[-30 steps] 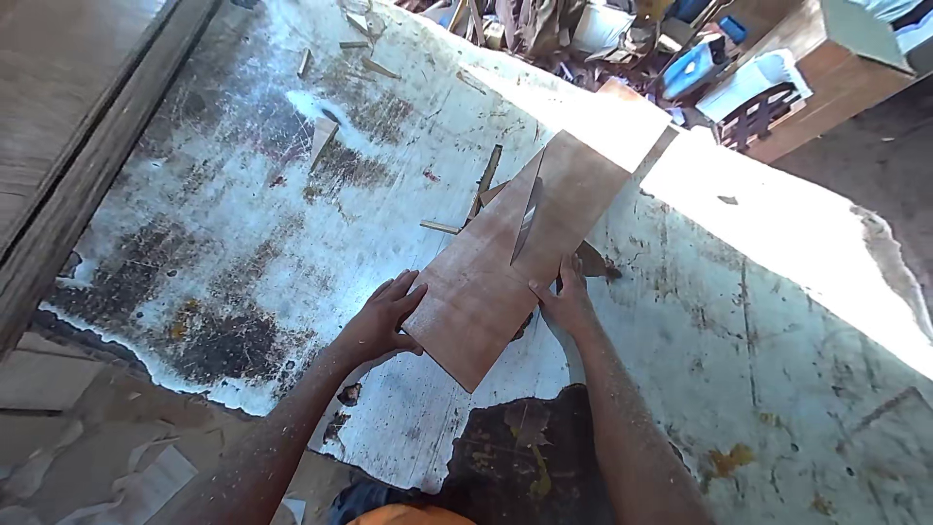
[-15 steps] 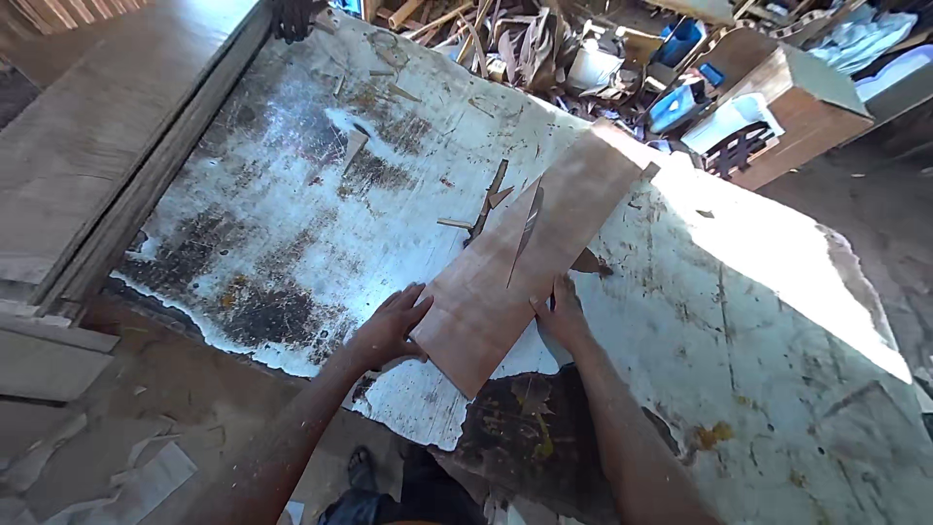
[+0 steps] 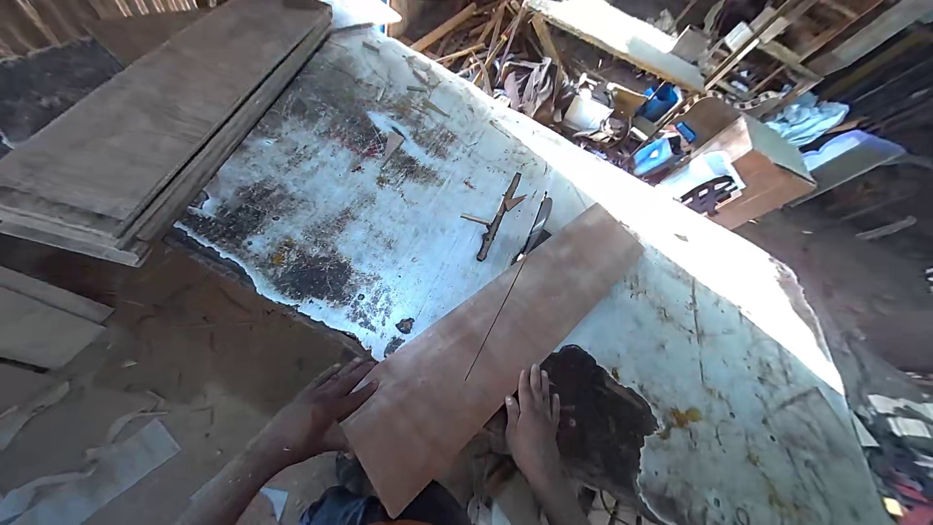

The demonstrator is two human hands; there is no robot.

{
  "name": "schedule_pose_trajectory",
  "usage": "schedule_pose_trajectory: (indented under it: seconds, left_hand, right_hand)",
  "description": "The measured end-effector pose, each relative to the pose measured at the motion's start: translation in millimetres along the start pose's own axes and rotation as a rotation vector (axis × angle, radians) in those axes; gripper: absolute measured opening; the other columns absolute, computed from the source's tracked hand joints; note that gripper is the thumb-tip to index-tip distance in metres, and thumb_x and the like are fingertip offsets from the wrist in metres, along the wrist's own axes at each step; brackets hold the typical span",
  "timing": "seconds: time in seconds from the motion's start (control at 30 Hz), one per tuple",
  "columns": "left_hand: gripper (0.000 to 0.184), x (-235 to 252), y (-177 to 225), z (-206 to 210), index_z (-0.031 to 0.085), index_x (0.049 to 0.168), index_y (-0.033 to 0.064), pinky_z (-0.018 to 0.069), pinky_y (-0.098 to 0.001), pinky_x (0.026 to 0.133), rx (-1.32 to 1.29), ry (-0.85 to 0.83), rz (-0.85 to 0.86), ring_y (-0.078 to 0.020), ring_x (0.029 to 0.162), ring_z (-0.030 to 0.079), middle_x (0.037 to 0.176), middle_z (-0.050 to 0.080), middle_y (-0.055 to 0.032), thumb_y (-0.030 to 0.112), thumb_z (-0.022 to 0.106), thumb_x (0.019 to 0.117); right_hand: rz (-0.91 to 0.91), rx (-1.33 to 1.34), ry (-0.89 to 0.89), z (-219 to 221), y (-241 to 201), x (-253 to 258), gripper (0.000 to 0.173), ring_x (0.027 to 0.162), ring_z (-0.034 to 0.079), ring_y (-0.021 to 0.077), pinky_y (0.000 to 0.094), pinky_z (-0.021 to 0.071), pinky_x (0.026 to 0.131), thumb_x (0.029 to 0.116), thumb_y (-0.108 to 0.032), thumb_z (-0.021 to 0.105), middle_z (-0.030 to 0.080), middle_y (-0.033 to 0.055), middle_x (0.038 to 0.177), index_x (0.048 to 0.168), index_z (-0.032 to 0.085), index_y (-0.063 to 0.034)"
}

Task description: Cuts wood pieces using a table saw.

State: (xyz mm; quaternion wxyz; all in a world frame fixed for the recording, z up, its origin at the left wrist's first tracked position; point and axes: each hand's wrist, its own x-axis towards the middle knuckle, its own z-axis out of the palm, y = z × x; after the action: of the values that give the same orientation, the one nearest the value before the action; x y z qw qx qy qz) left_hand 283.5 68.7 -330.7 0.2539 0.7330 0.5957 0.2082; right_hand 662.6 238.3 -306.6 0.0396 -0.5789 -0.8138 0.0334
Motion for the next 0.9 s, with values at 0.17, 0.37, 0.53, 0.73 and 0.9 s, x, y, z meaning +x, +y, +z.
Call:
schedule_pose_trajectory:
  seconds: [0.17,0.37,0.53,0.73,0.9]
  left_hand:
    - [0.081,-6,-35,-45,0.051,0.15,0.0428,0.0172,-0.0523,0.129,0.239,0.016,0.039,-0.0177,0.159,0.017,0.167,0.031,0.0108,0.046,0.088,0.077]
    - [0.035,49,-38,-75,0.068,0.135,0.0294,0.024,-0.0535,0.127,0.333,0.125,-0.042,-0.0204,0.155,0.03,0.159,0.047,0.0028,0.037,0.057,0.1034]
    - [0.084,105,-1,-29,0.039,0.156,0.0472,0.0102,-0.0659,0.125,0.295,-0.039,-0.162,-0.0249,0.16,0.009,0.171,0.021,0.0074,0.075,0.067,0.0821]
    - [0.064,181,-7,-17,0.045,0.152,0.0507,0.0092,-0.0644,0.125,0.287,0.035,-0.06,-0.0197,0.16,0.01,0.168,0.028,0.0144,0.075,0.05,0.0931]
    - [0.072,231,1,-7,0.038,0.158,0.0419,0.0123,-0.0597,0.126,0.344,0.023,0.004,-0.0175,0.16,0.01,0.17,0.023,0.0125,0.074,0.049,0.094]
  right_hand:
    - [-0.032,-0.071,-0.018,7,-24,-43,0.066,0.157,0.022,0.0339,0.058,0.0179,0.127,0.1042,-0.038,0.05,0.028,0.0181,0.167,0.158,0.037,-0.0005]
    - [-0.169,0.035,0.136,22,-12,-50,0.06,0.151,0.036,0.0331,0.0575,0.026,0.124,0.1047,-0.05,0.043,0.047,0.0146,0.158,0.148,0.056,-0.01]
    - [-0.03,0.211,0.208,27,29,-29,0.074,0.151,0.037,0.0305,0.0594,0.0276,0.124,0.0977,-0.062,0.052,0.046,0.0113,0.159,0.151,0.052,-0.0107]
    - [0.05,0.2,0.222,28,67,-10,0.082,0.154,0.031,0.0274,0.0568,0.0257,0.125,0.0948,-0.072,0.046,0.042,0.0072,0.162,0.153,0.051,-0.0142]
    - [0.134,0.163,0.234,22,97,20,0.098,0.155,0.03,0.0252,0.0559,0.0244,0.125,0.0861,-0.083,0.047,0.04,0.0052,0.164,0.155,0.048,-0.0136]
